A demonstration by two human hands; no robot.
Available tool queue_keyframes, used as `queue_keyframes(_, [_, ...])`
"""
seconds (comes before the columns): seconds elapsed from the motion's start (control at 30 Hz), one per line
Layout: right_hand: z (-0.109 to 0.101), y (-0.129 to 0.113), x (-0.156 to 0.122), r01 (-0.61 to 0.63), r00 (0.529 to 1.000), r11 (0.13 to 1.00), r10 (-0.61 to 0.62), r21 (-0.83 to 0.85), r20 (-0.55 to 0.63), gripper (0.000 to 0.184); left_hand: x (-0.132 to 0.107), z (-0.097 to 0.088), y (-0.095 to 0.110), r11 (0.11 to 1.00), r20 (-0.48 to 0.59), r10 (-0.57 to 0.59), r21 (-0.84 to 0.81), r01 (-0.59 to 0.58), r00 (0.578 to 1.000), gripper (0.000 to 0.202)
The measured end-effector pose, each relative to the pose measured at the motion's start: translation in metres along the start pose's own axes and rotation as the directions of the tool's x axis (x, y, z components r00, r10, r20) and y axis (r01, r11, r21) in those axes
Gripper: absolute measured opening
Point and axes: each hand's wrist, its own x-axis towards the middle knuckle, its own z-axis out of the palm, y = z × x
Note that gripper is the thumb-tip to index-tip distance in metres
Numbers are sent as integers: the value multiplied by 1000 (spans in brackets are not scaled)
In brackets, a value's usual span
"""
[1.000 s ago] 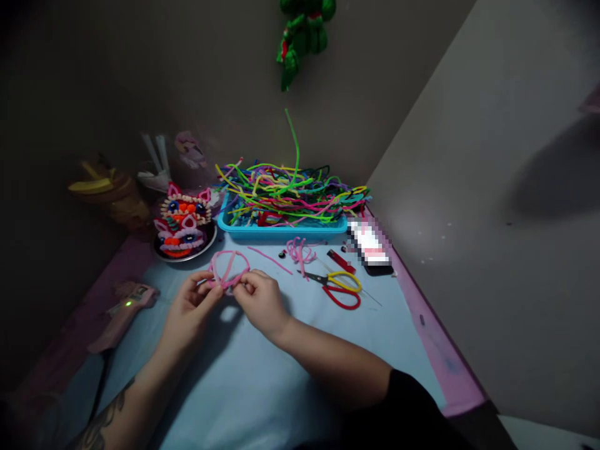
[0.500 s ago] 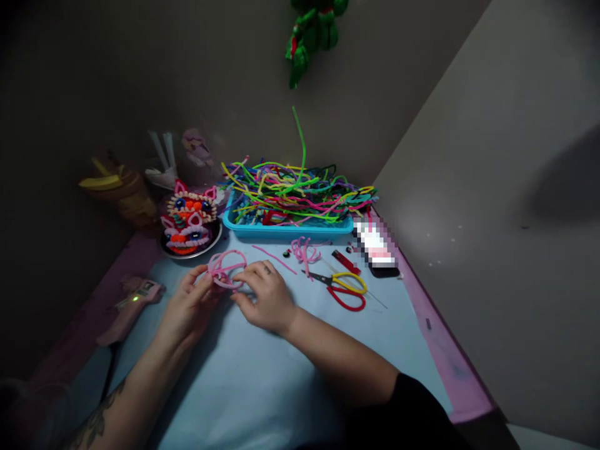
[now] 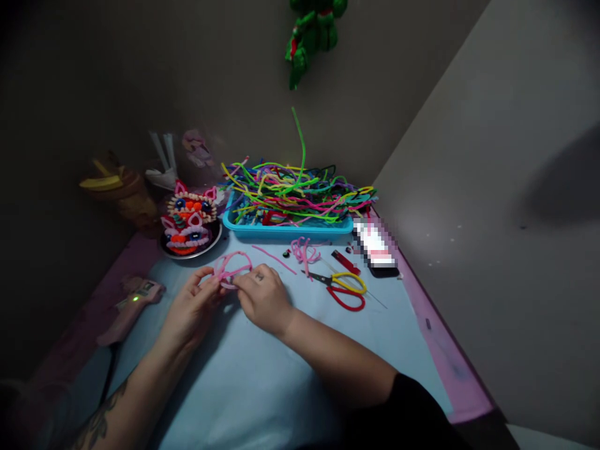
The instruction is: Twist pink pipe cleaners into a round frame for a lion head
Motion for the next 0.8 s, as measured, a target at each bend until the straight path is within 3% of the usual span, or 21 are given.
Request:
queue_keyframes(0.23, [3,1,2,-104,994,990,106,91,-13,13,1,0,1,995,-17,70,71,-68,997,46])
queue_keyframes(0.4, [0,2,2,-88,990,983,104,163,-95,17,1,-2,2,982,-48,146,128,-139,988,44])
queue_keyframes(0.5, [-2,2,1,-14,996,987,27,161,-80,25,2,-2,3,973,-81,184,158,-169,980,44])
queue_keyframes(0.67, [-6,-1,-1,266,964,942,-266,203,-27,31,2,-1,3,968,-86,194,178,-176,977,42])
queue_keyframes(0.8, [-7,-3,-1,290,957,938,-286,189,-48,30,1,-1,2,988,-31,76,137,-71,997,41])
